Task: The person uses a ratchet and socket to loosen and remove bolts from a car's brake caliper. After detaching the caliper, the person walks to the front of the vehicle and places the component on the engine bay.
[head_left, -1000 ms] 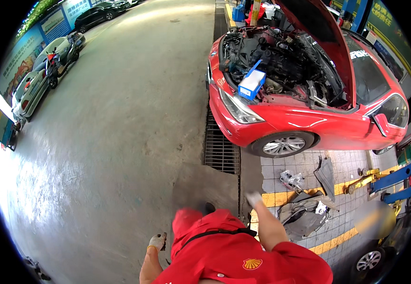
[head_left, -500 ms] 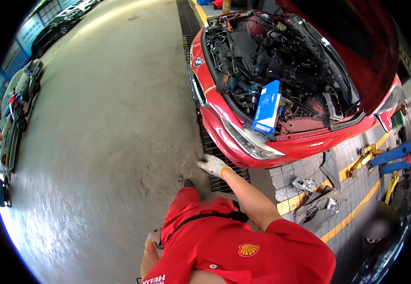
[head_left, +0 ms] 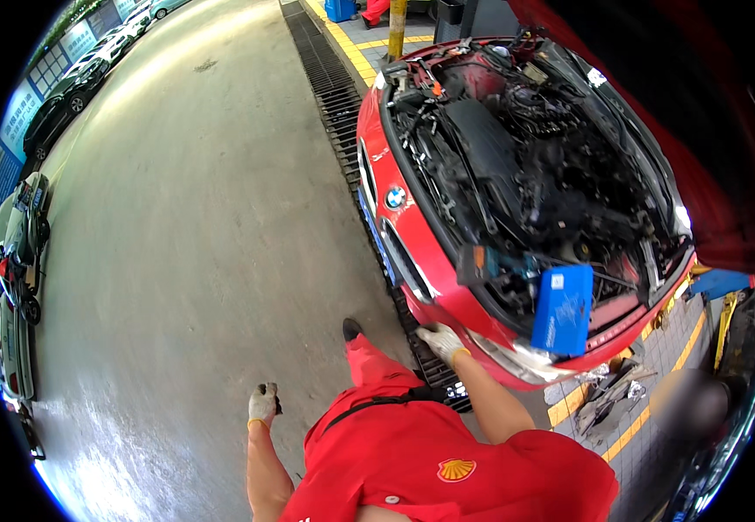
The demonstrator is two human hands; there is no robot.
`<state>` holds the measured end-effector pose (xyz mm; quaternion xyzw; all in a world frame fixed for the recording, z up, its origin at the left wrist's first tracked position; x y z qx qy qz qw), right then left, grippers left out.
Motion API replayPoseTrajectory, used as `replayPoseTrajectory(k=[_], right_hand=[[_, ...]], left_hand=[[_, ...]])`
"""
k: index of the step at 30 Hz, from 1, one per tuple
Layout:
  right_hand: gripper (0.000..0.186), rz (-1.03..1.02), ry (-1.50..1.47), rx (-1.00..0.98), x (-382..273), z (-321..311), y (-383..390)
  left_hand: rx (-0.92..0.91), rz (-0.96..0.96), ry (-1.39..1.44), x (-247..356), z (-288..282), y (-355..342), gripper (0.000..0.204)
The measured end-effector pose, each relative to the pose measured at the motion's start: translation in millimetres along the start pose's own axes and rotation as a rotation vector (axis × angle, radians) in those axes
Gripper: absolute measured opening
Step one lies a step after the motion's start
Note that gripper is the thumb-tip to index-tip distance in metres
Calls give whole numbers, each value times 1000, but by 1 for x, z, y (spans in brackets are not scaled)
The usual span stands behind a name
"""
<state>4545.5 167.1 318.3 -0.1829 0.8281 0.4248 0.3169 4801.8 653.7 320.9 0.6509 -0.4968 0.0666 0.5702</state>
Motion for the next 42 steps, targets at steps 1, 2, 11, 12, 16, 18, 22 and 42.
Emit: replayPoseTrajectory(k=[1,2,11,12,16,18,22,42], right_hand=[[62,-5,50,25,-13,8,-54],[63,-14,65,33,-32,27,-91],[41,-299,-342,-17,-409,24,-240],[40,-295,-406,3,-423,24,-267],[34,-157,-707,35,-467,20,-342],[36,-11,-766,66,-463,17,-372],[34,100,-900,150,-493,5,-404],[36,350,-1067,585,-449,-89,-511]], left_hand=[[-17,-71,19,7,3,-18,28],[-55,-48,-31,19,-7,-30,33],[-132,-282,-401,80,-72,-125,45],[-166,-299,-476,72,-77,-154,47],[-200,-219,-757,82,-108,-284,48],[-288,54,-904,143,-117,-357,45],[-325,-381,-416,335,-118,-452,32],[-806,1040,-850,1005,400,-563,38]])
Point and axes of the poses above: each hand's wrist, its own y-axis away from the middle knuckle, its own z-axis out of the palm, x = y × z, the point moved 3 cm from there along -y, towards the middle knuckle
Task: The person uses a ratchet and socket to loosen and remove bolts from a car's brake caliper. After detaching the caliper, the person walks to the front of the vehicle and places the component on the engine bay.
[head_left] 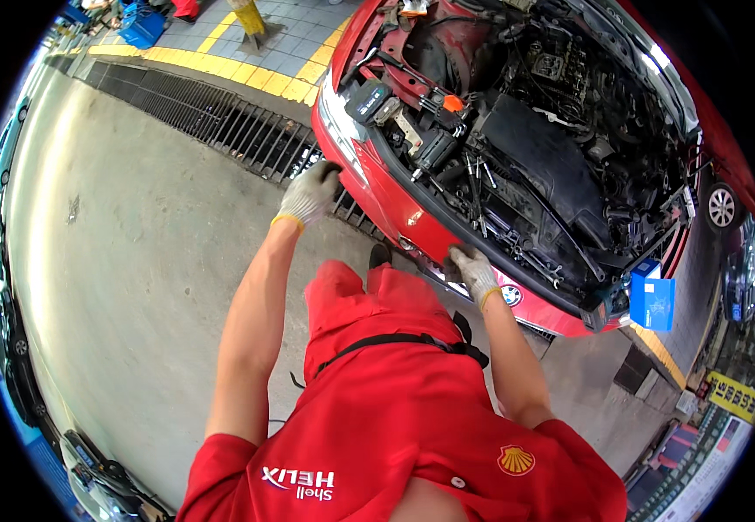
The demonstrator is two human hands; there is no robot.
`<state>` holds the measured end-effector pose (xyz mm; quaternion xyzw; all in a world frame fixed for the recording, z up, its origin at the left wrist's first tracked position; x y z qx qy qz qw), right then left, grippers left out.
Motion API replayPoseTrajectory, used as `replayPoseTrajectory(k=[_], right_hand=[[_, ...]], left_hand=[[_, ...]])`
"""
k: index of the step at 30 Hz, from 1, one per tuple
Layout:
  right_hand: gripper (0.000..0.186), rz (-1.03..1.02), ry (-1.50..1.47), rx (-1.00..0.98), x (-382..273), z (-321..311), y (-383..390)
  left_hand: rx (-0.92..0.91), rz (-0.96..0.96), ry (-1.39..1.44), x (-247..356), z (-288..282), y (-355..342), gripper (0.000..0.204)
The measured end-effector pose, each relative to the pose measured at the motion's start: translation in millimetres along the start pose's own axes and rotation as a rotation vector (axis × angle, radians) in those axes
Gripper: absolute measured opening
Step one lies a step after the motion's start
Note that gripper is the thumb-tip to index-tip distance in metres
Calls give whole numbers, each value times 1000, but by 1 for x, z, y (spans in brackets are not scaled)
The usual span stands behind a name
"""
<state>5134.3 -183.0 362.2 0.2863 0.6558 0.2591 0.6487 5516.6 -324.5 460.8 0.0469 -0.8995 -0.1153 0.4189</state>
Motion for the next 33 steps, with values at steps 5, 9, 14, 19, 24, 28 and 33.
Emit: replayPoseTrajectory(k=[5,9,14,19,24,28,33], right_hand=[[46,0,-152,220,-20,-19,26],[46,122,-356,454,26,-37,50],[37,125,-571,612,52,-6,101],[34,148,-767,757,78,53,125],[34,141,-923,787,82,111,134],[39,176,-883,828,83,121,131],[43,125,-833,852,77,106,127]], left_hand=[[-235,263,-343,72,46,-101,35],[-260,540,-607,97,82,-160,40],[-315,767,-894,112,126,-214,35],[-527,872,-1232,112,166,-252,31],[-616,1019,-1317,119,165,-258,24],[-664,1060,-1343,121,160,-264,24],[-700,1039,-1274,122,137,-268,26]])
Point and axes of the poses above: each hand's wrist, its own y-axis away from the middle knuckle, its own z-axis out of the palm, x = y × z, the point moved 3 cm from there along -y, towards the middle knuckle
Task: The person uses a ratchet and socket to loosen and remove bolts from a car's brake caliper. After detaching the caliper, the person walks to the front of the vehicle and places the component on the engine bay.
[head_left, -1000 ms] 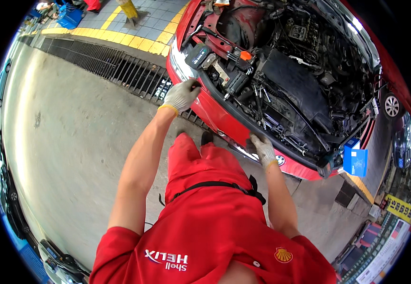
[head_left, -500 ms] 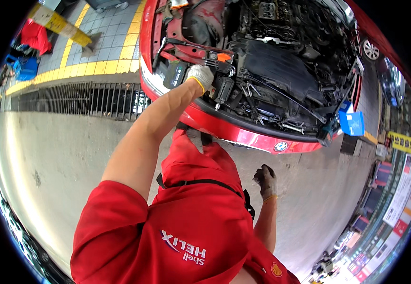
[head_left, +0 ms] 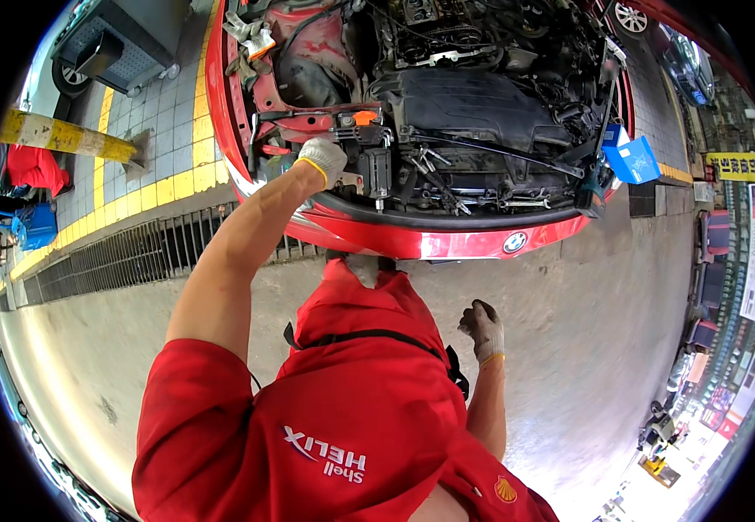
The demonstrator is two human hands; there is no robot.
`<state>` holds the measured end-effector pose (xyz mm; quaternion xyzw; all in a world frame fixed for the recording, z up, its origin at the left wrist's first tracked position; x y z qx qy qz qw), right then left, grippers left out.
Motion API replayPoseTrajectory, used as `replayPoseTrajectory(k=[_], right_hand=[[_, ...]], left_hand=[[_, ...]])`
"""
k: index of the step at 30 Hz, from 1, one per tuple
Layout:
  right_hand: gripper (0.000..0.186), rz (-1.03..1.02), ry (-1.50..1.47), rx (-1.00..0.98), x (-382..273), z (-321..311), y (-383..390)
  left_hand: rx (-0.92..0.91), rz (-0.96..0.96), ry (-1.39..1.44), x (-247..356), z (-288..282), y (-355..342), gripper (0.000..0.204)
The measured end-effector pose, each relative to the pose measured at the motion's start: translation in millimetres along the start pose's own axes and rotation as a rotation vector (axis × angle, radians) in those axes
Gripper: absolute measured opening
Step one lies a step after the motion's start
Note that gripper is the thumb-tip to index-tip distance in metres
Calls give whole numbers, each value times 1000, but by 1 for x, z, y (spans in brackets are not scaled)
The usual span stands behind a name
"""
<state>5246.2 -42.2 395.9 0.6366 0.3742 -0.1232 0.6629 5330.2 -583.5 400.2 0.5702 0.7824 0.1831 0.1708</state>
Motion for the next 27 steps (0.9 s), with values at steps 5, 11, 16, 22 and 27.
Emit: replayPoseTrajectory(k=[5,11,16,22,27], right_hand=[[42,-94,118,-93,-43,41,1],[43,-528,404,-362,-132,149,27],[53,-957,623,-513,-207,225,101],[51,-1005,303,-669,-249,250,161],[39,-1255,320,-650,-269,233,182]], left_hand=[[-14,-74,106,-18,-27,39,35],[105,-186,392,-20,-66,115,44],[415,-270,791,18,-104,181,46],[641,-230,993,53,-119,210,42],[929,-84,878,69,-139,221,46]])
Point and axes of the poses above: each hand's wrist, its own y-axis away from the middle knuckle, its own z-axis out of the palm, x = y × z, the point moved 3 cm from there along -y, towards the middle knuckle
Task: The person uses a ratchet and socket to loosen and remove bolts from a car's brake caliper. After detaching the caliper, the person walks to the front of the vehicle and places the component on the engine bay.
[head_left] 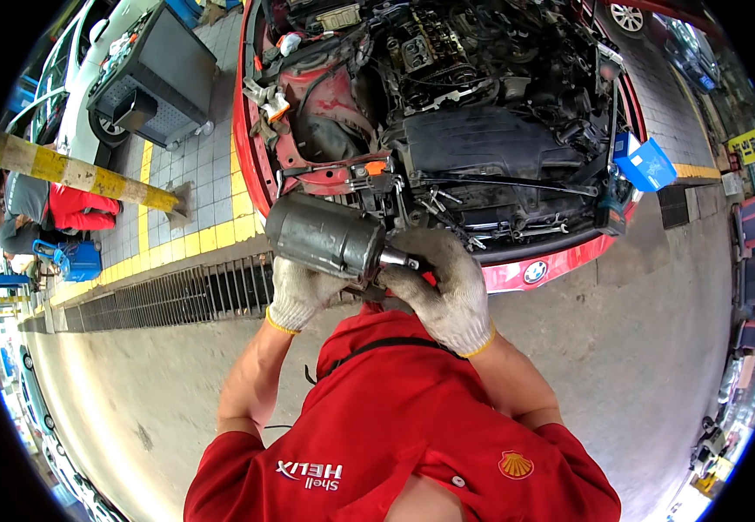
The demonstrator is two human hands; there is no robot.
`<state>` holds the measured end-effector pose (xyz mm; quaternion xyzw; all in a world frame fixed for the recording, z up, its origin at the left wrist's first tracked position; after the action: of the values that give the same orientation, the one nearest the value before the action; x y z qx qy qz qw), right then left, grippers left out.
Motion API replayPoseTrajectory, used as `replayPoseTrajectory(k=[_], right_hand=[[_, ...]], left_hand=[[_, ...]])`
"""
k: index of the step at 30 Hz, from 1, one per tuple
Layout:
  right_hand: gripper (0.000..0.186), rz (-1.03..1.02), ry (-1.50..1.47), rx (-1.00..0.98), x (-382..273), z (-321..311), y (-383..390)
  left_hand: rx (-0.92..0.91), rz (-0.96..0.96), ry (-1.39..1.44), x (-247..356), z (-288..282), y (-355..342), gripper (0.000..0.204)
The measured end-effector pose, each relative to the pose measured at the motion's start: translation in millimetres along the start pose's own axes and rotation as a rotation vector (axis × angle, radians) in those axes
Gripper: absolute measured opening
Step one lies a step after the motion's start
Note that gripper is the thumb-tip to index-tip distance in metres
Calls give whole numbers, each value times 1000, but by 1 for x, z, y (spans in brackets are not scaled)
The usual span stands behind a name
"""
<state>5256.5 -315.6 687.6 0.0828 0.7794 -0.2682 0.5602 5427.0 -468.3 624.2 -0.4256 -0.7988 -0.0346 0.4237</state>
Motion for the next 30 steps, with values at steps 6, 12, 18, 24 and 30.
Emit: replayPoseTrajectory(k=[6,12,18,24,30], right_hand=[[31,-198,101,33,-15,-25,1],[34,180,-206,81,-2,-40,12],[35,325,-466,53,1,-45,14],[35,295,-420,-75,12,-45,15],[31,498,-459,-191,-4,-53,12]], left_hand=[[-78,-25,91,23,6,-1,51],[-203,-82,271,55,7,-10,48],[-379,90,325,57,8,-4,35],[-408,477,143,55,4,2,39],[-477,374,369,44,8,11,54]])
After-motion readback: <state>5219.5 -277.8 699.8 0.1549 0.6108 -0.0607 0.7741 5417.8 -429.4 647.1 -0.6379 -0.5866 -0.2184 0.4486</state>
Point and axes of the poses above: each hand's wrist, its own y-axis away from the middle knuckle, its own z-axis out of the palm, x = y × z, the point moved 3 cm from there along -y, towards the middle knuckle
